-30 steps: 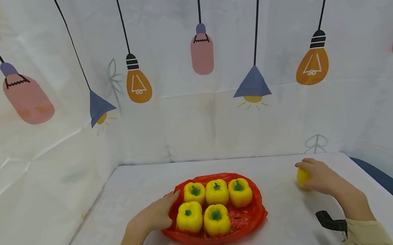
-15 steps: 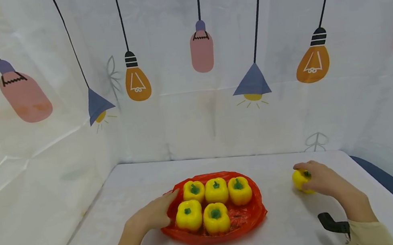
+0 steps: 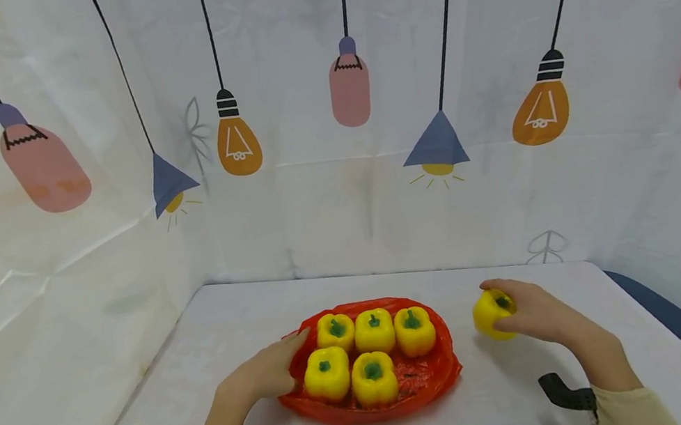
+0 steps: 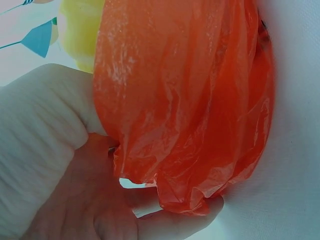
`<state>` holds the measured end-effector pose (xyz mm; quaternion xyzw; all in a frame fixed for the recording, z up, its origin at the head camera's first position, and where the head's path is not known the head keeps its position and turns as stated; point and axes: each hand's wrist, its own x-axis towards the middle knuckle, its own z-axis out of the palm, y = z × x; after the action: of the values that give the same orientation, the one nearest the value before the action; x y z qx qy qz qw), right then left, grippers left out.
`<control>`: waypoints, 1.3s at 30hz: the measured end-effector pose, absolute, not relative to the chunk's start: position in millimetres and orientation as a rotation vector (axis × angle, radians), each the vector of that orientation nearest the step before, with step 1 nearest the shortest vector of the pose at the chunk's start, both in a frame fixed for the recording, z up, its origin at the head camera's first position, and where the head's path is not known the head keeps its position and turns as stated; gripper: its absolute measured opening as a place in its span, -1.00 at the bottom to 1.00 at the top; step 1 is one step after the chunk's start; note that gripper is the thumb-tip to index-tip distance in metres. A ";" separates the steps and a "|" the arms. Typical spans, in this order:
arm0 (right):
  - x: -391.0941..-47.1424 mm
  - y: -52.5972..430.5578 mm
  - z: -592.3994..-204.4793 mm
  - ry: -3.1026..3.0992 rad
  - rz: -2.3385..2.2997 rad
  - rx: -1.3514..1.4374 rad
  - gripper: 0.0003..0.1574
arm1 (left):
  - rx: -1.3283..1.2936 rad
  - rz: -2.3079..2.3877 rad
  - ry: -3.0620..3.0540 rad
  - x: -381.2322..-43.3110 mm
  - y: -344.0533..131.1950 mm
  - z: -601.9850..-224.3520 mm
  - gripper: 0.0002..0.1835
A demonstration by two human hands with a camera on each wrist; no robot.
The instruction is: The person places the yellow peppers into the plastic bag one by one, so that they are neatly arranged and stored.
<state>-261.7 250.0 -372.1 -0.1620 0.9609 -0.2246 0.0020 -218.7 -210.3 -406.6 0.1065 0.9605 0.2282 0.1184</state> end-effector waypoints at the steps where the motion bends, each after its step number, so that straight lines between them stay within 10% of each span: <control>1: -260.6 247.1 -371.0 3.010 -0.717 -0.514 -0.15 | 0.310 0.666 2.808 -218.7 -210.3 -406.6 -0.05; 39: -210.5 136.2 -364.9 2.711 -0.679 -0.898 -0.18 | 0.335 0.667 2.800 -219.3 -208.8 -405.0 -0.04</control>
<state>-210.5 136.2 -364.9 -0.3042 0.9187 -0.2300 0.1029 -219.3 -208.8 -405.0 0.1147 0.9591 0.2283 0.1217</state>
